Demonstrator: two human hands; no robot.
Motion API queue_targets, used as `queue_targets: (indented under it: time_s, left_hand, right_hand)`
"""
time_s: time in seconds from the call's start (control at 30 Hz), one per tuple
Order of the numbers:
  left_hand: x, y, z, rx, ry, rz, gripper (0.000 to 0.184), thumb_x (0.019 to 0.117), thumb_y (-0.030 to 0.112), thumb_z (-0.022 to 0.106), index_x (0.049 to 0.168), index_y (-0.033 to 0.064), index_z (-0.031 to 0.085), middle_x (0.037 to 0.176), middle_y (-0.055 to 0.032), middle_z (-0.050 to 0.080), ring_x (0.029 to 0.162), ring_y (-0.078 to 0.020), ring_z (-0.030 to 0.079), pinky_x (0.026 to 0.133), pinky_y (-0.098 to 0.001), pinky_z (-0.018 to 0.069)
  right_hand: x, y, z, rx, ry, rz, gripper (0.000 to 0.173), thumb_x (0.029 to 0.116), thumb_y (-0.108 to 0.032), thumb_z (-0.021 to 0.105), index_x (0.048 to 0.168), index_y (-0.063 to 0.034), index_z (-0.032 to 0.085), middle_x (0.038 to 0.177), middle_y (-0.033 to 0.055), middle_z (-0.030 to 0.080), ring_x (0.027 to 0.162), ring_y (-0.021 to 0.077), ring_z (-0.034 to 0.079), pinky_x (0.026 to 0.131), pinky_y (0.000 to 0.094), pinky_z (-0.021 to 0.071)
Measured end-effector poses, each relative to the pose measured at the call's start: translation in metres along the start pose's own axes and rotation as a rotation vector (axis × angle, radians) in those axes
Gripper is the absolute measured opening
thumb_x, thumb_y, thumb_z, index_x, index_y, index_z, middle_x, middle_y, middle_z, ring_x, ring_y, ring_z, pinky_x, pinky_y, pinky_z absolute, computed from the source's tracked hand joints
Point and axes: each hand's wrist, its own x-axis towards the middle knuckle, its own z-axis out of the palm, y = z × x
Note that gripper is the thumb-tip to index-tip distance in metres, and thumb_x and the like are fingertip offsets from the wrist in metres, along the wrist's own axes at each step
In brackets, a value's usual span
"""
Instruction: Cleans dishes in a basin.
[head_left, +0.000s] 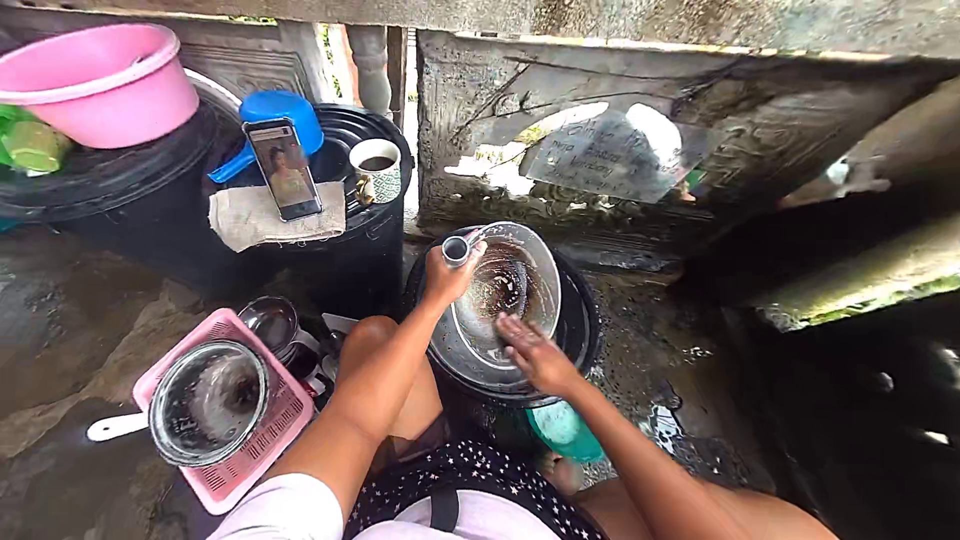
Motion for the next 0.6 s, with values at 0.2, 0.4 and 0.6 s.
queue_targets:
  time_s: [0.2,0.4,0.6]
  left_hand:
    - [-0.012,0.025,0.025,-0.053,-0.202,-0.088,0.025,0.0941,0.021,0.075,0.115,0.0072,0.076,0.108,-0.0053,0.077,0.1,-0.0111,0.073,0.094,-0.0388,0.0605]
    - [-0.01,0.017,0.029,-0.093,-0.241,-0.233,0.03,0.0896,0.021,0.079,0.11,-0.0002,0.073,0.104,-0.0111,0.076,0.101,-0.0141,0.072,0.098,-0.0374,0.0575]
    - [-0.012,0.012,0.033,-0.073,-0.281,-0.21,0.033,0.0883,0.026,0.08,0.109,0.0004,0.075,0.104,-0.0111,0.076,0.102,-0.0143,0.072,0.098,-0.0376,0.0569]
  right_hand:
    - [0.071,0.027,-0.022,-0.382,0.511,0.102,0.083,0.1062,-0.057,0.023,0.164,0.0014,0.012,0.171,0.0256,0.006,0.16,0.0405,0.001,0.127,0.0649,0.0001]
    - [0.097,-0.002,-0.012,-0.258,0.65,-0.095,0.077,0.1078,-0.051,0.027,0.154,0.0096,0.035,0.161,0.0345,0.032,0.154,0.0475,0.025,0.128,0.06,0.0162]
    - [0.093,-0.013,0.001,-0.121,0.731,-0.044,0.079,0.1044,-0.046,0.035,0.159,0.0108,0.022,0.164,0.0377,0.018,0.156,0.0505,0.015,0.13,0.0596,0.0133]
